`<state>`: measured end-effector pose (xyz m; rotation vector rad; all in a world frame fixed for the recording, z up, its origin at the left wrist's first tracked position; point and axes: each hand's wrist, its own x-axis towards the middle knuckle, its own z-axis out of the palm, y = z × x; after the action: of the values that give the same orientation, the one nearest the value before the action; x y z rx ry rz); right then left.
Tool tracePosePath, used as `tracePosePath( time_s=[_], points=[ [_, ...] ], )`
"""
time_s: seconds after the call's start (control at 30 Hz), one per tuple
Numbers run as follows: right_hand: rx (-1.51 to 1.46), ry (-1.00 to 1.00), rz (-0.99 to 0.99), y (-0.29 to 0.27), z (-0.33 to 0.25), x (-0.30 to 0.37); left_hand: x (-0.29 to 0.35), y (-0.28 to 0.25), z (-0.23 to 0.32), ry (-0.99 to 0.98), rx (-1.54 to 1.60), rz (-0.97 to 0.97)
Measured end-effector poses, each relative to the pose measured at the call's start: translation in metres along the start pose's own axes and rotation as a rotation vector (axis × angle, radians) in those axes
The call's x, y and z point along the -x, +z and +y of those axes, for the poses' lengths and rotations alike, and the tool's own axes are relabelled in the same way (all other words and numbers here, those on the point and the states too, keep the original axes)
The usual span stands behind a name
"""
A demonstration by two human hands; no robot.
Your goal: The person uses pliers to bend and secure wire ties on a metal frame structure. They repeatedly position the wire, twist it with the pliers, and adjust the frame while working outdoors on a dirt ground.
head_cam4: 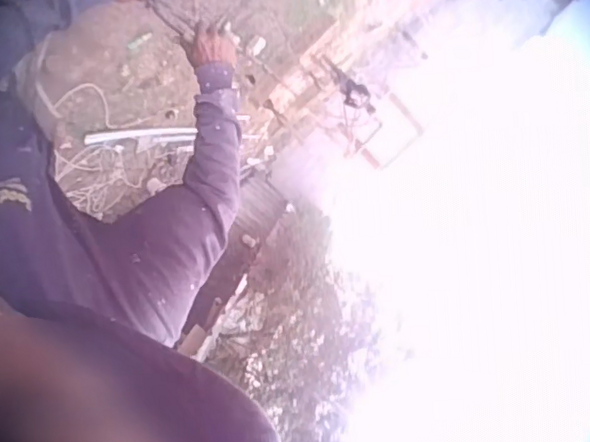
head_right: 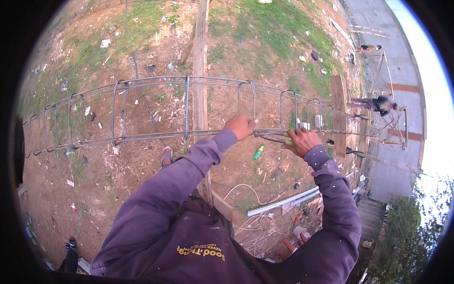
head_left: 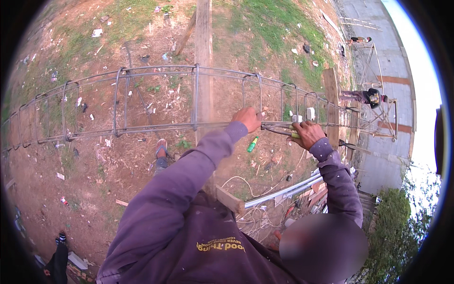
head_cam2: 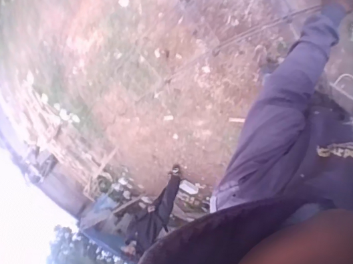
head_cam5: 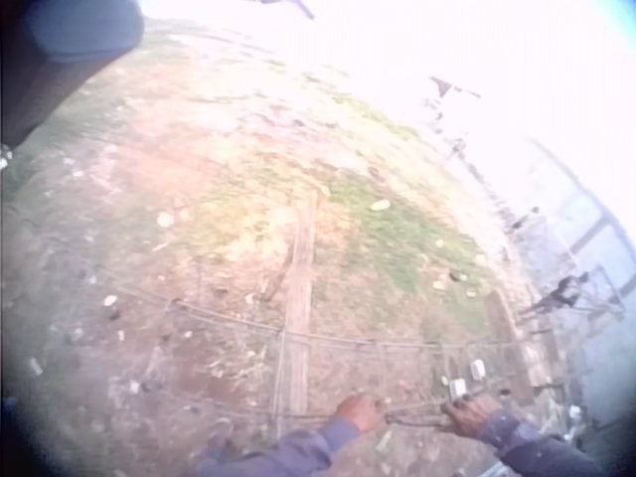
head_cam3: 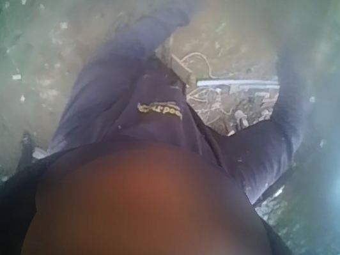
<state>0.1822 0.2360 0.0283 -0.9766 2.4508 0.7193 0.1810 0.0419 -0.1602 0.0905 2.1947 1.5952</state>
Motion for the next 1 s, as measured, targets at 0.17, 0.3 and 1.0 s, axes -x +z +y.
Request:
tracePosePath(
  time_s=[0.17, 0.3, 1.0],
  points=[
    [-1.304, 0.503, -0.493, 0.024, -0.031, 0.017, -0.002, 0.004, -0.004, 0.016, -0.017, 0.026],
    [-1.910, 0.514, -0.687, 0.049, -0.055, 0.025, -0.003, 0.006, -0.005, 0.022, 0.018, 0.051],
    [-0.426, 0.448, 0.021, 0.066, -0.062, 0.056, -0.004, 0.005, -0.004, 0.027, 0.000, 0.014]
  ],
)
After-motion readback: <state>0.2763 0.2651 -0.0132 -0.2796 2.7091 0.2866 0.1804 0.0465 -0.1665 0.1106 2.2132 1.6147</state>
